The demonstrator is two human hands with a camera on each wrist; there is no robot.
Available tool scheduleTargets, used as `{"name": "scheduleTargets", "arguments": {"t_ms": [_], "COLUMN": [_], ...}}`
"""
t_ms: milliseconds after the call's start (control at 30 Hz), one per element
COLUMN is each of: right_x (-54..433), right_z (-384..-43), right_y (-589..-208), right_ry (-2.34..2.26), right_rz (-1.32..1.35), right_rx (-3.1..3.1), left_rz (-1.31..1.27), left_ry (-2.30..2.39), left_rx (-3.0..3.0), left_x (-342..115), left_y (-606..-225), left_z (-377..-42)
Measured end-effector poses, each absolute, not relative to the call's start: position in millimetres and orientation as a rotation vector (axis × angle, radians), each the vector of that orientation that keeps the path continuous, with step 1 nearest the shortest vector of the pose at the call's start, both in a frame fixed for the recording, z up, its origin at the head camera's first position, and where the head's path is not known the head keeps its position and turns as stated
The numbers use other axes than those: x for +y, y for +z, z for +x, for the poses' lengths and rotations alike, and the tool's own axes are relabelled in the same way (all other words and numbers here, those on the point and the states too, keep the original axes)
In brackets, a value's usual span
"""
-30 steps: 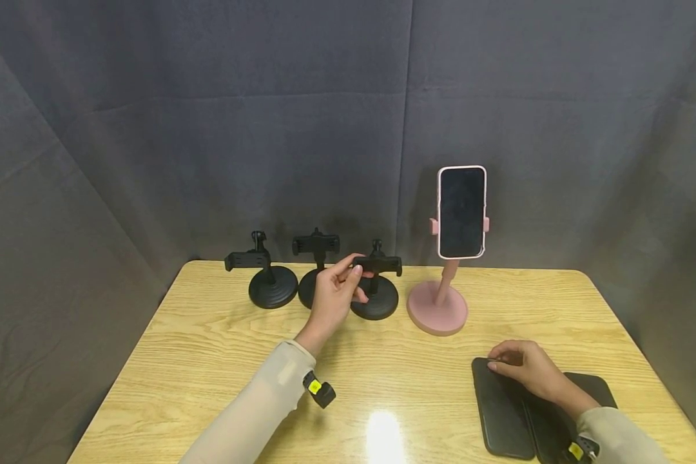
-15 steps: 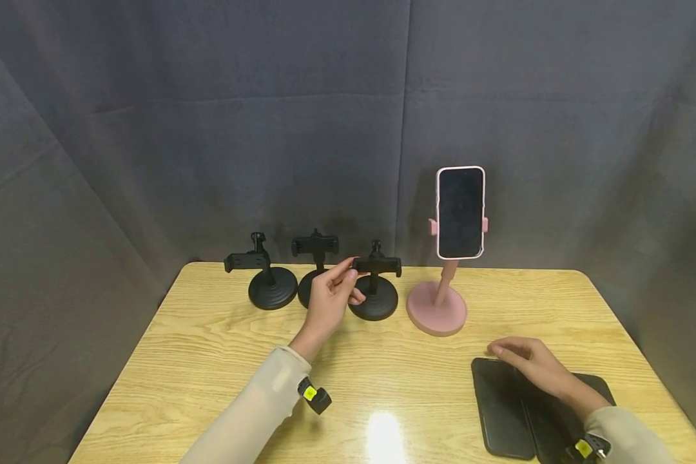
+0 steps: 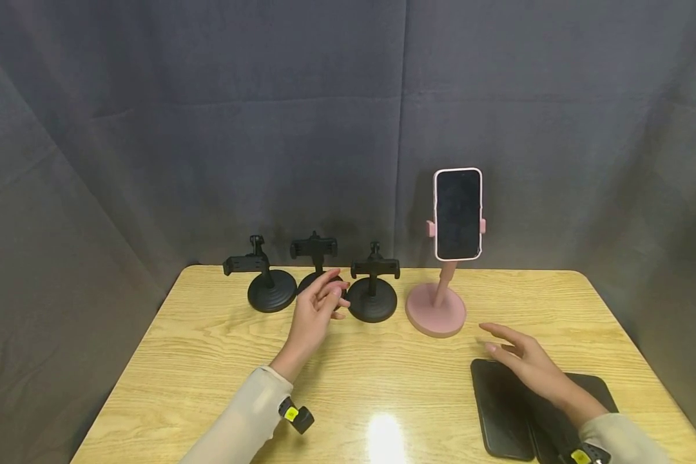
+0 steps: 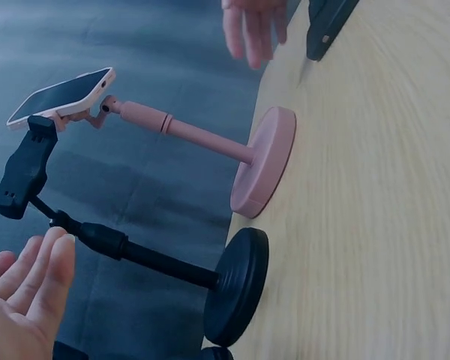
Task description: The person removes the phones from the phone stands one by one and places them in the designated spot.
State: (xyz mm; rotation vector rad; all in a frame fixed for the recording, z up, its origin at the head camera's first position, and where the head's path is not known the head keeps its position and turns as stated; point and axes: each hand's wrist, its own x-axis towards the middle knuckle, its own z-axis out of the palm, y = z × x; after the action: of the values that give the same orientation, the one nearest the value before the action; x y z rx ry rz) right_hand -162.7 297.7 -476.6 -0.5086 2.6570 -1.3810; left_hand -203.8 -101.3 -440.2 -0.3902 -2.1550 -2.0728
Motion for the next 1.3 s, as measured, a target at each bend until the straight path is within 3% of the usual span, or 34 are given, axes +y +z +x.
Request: {"name": "scheduleTargets", "arguments": {"t_ms": [700,1300], "right_x": [271.9,265.1], "right_z": [-142.0,-138.8], "right_y": [-463.4,-461.3], "right_ry": [-1.506,-1.490], "right_rz": [-0.682,-0.693], "right_rx": [2.568,2.581], "left_rz": [-0.372,-0.547], "left_ry": [-2.056,-2.067], "left_rx": [-2.296,-2.381], "left_x": [-102.5,-80.4], "left_y": [-459.1,-464.5], "left_z": [-170.8,-159.2]}}
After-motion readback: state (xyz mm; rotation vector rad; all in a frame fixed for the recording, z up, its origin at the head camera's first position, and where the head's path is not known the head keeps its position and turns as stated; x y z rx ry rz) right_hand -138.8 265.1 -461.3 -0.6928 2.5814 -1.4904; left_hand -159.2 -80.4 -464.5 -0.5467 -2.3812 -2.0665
